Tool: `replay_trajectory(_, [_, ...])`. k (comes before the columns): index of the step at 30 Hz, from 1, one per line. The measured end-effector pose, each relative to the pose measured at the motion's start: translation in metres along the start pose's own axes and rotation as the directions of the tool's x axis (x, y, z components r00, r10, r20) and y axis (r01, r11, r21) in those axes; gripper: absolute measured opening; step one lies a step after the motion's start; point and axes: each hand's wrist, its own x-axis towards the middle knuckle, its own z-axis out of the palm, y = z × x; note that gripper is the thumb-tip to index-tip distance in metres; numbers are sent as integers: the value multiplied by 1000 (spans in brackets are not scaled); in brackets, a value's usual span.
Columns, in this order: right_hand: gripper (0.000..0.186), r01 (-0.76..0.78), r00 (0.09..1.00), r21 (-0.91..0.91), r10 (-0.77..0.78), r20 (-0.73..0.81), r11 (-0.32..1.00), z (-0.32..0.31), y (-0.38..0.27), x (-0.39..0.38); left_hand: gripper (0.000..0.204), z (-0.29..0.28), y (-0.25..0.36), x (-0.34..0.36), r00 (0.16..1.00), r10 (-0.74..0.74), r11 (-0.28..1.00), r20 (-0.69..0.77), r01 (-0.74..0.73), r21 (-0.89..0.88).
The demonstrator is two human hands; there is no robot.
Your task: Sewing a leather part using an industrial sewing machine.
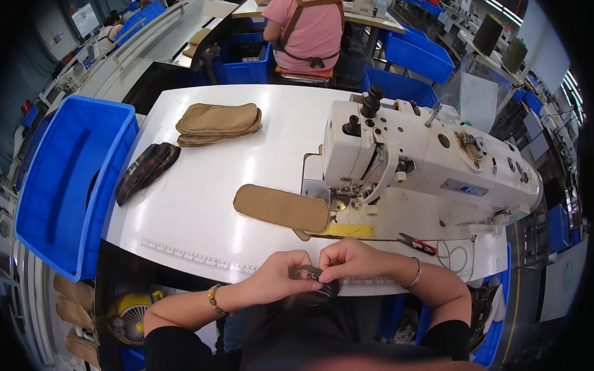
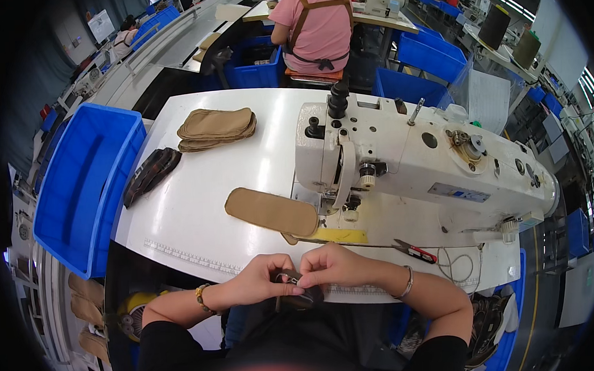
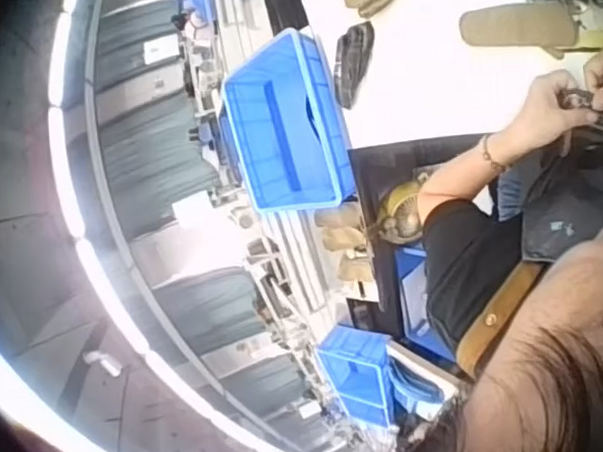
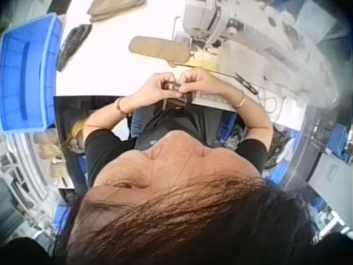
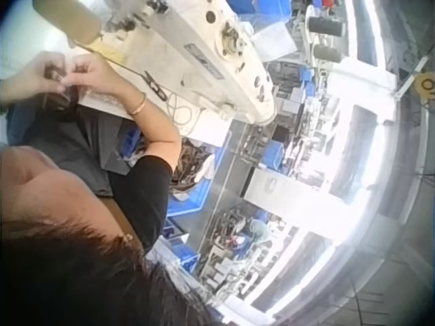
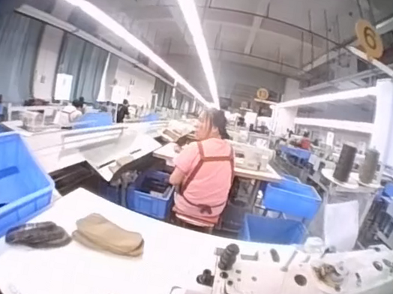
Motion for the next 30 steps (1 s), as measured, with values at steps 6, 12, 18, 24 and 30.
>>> replay_trajectory(6, [19,109,994,62,-107,-34,992,1,0,3,16,10,13,-7,994,-1,967,-106,-26,-254])
replay_trajectory(12, [18,91,996,-188,-86,35,978,9,-15,-3,21,15,13,-14,994,-73,997,-86,70,-43])
replay_trajectory(18, [25,210,976,-124,-216,-32,970,8,-9,1,14,37,6,-18,982,-171,881,-83,114,-460])
replay_trajectory(24, [23,288,957,-57,-289,-11,956,6,-8,1,8,42,2,-15,992,-94,827,-80,33,-561])
replay_trajectory(30, [23,270,963,-90,-267,43,959,6,-14,-4,9,35,-10,-18,994,15,946,-111,-51,-321])
